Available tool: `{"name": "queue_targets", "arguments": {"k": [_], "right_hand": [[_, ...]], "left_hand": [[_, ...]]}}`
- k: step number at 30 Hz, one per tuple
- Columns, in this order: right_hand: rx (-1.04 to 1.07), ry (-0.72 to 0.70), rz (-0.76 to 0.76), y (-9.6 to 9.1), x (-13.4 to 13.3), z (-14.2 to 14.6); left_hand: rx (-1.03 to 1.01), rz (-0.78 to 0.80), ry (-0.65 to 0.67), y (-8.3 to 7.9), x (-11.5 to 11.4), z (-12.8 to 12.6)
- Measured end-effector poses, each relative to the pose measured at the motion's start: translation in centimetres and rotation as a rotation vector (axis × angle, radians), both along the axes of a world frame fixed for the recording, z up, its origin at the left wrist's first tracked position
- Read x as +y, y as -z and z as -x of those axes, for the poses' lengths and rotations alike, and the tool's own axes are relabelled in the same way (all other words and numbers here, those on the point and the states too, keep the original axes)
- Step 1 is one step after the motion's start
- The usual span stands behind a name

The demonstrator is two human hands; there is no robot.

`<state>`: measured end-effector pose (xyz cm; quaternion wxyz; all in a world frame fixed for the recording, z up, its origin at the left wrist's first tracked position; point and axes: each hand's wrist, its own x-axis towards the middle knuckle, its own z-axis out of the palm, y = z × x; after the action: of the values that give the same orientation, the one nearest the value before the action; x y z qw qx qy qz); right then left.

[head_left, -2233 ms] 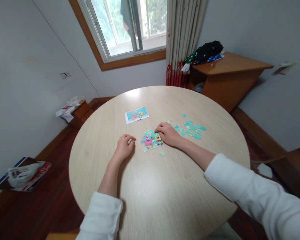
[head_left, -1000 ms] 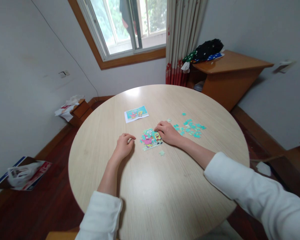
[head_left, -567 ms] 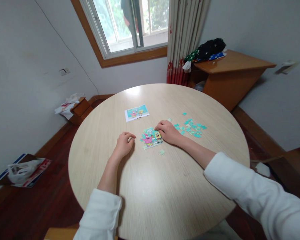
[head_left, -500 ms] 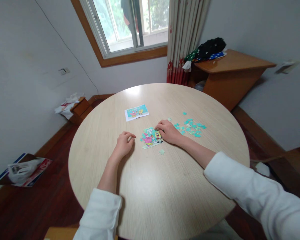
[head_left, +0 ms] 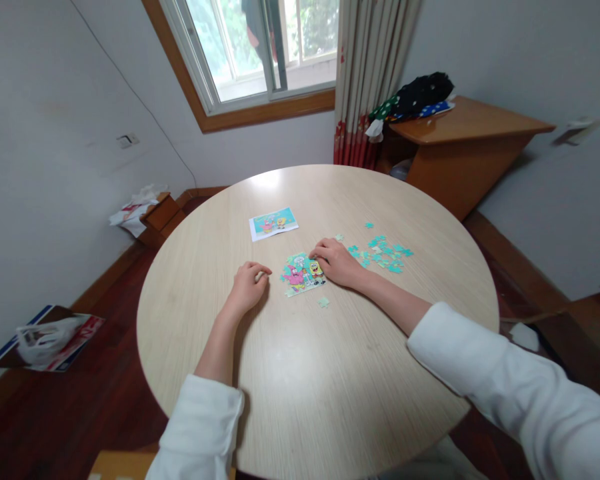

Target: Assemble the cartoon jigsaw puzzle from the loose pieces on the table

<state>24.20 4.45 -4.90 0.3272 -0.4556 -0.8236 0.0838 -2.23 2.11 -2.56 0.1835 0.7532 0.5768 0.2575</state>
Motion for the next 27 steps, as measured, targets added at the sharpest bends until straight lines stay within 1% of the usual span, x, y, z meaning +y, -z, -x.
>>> {"name": "queue_targets", "arguments": {"k": [11, 19, 21, 27], "right_hand": [[0.017, -0.001, -0.007, 0.08, 0.17, -0.09], [0.02, 0.022, 0.001, -0.17, 0.22, -0.32], [0.024, 0.031, 0.0, -0.19, 0.27, -0.4], [0.057, 0.074, -0.01, -0.58, 0.32, -0.97]], "left_hand": [[-0.001, 0.025, 0.003, -0.15, 0.02, -0.01], [-0.031, 0.007, -0.006, -0.1, 0.03, -0.11], [-0.051, -0.01, -0.041, -0.16, 0.03, -0.26], [-0.16, -0.003, -0.223, -0.82, -0.25, -0.8]]}}
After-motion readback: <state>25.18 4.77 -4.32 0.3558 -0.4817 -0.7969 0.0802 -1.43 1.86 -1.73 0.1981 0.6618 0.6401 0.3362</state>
